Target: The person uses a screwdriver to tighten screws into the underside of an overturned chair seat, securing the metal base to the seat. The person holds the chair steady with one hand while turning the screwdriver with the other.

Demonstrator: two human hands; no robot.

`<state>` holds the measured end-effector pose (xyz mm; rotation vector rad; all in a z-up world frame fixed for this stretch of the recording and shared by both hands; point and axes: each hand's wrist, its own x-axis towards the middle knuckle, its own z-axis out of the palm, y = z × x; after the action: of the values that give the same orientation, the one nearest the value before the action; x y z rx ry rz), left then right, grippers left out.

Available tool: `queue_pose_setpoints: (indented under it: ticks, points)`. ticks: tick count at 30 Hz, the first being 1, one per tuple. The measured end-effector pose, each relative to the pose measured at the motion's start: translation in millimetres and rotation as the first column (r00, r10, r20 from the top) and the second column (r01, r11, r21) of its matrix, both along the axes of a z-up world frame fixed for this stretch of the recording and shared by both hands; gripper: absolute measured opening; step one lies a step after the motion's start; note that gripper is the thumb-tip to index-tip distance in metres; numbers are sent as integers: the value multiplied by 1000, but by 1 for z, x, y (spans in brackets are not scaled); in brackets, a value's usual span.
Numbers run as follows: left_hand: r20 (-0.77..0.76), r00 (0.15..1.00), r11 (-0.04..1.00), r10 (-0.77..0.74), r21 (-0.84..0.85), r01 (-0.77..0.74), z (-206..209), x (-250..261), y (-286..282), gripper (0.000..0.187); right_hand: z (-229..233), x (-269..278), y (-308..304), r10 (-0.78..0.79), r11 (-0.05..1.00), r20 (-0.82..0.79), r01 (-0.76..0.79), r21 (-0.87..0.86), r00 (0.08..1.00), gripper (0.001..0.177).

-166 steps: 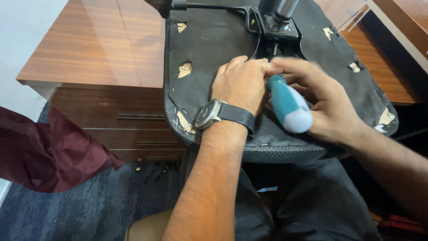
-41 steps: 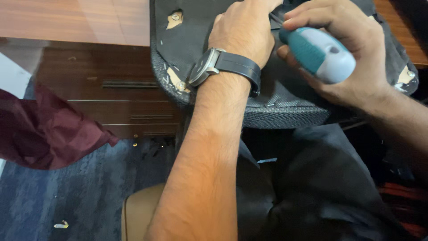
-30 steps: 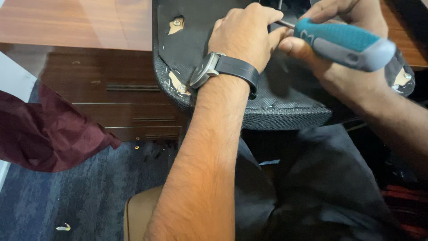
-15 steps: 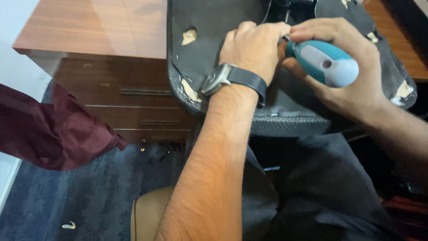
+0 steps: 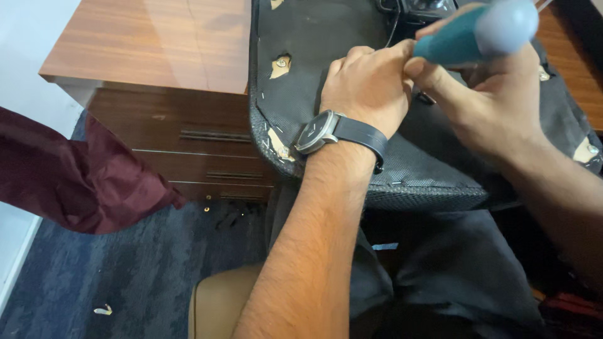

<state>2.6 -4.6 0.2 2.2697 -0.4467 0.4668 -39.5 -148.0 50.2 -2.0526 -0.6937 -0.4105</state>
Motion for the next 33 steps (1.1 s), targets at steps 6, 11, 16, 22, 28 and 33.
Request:
queue_pose_setpoints:
  ticks: [6, 11, 16, 22, 28, 33]
  points:
    - [31, 997, 997, 64, -36, -63, 0, 5, 1, 28, -3, 7, 10, 49, 998, -49, -51, -29, 998, 33]
    - [-157, 984, 995, 89, 64, -80, 6, 8, -4, 31, -11, 14, -7, 74, 995, -27, -75, -58, 997, 32]
    - [-22, 998, 991, 52, 125, -49, 17, 14, -11, 28, -10, 14, -12, 71, 996, -122, -64, 59, 990, 29]
    - [97, 995, 988, 28, 148, -43, 12, 34, -24, 24, -21, 19, -19, 7, 988, -64, 3, 153, 998, 16]
    - [221, 975, 999, -11, 38, 2, 1, 36, -21, 23, -27, 23, -28, 34, 962, -62, -16, 272, 998, 13]
    - [271, 962, 999, -39, -25, 47, 0, 33, -22, 23, -27, 21, -32, -34, 970, 15, 29, 241, 999, 14]
